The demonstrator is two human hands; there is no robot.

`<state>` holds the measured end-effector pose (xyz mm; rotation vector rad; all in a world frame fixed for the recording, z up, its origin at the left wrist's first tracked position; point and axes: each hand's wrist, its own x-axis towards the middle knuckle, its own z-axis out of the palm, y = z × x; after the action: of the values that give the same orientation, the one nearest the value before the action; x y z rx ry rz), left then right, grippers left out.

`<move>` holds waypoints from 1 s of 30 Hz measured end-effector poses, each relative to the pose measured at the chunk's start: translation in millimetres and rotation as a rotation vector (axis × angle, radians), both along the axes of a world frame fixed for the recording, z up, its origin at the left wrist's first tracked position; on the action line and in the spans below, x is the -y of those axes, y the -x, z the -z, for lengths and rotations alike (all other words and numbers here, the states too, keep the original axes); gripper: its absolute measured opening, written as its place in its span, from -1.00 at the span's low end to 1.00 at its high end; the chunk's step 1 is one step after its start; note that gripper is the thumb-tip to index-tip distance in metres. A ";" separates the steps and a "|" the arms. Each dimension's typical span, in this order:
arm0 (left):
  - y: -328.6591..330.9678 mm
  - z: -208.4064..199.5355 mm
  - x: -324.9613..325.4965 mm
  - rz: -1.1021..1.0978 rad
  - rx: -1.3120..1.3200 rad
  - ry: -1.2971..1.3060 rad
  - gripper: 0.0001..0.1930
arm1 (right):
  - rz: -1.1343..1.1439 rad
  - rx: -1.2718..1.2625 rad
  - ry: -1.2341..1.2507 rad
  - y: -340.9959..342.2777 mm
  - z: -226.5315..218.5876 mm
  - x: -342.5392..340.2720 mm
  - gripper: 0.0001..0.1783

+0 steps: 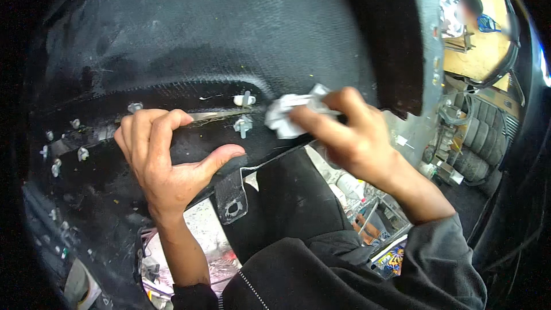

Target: Cleaning and applying filler to a car fender part in an auto body shop environment.

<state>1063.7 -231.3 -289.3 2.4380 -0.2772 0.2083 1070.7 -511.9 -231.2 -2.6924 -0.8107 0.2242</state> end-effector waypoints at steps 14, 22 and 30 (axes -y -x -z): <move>-59.3 -101.0 -96.3 -0.654 0.094 0.494 -0.61 | -0.288 0.013 -0.279 -45.0 8.2 -45.4 -0.57; -107.2 37.1 -242.6 -0.287 -0.039 -0.718 -0.37 | -0.245 -0.158 -0.139 -21.3 7.2 -15.8 -0.43; -115.9 47.8 -253.4 -0.306 0.148 -0.789 -0.34 | -0.278 -0.192 -0.040 -35.8 -14.1 -40.9 -0.43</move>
<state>1179.7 22.1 -337.2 3.2526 -0.0417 0.4893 1106.6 -471.0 -217.1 -2.4668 -1.1125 0.5158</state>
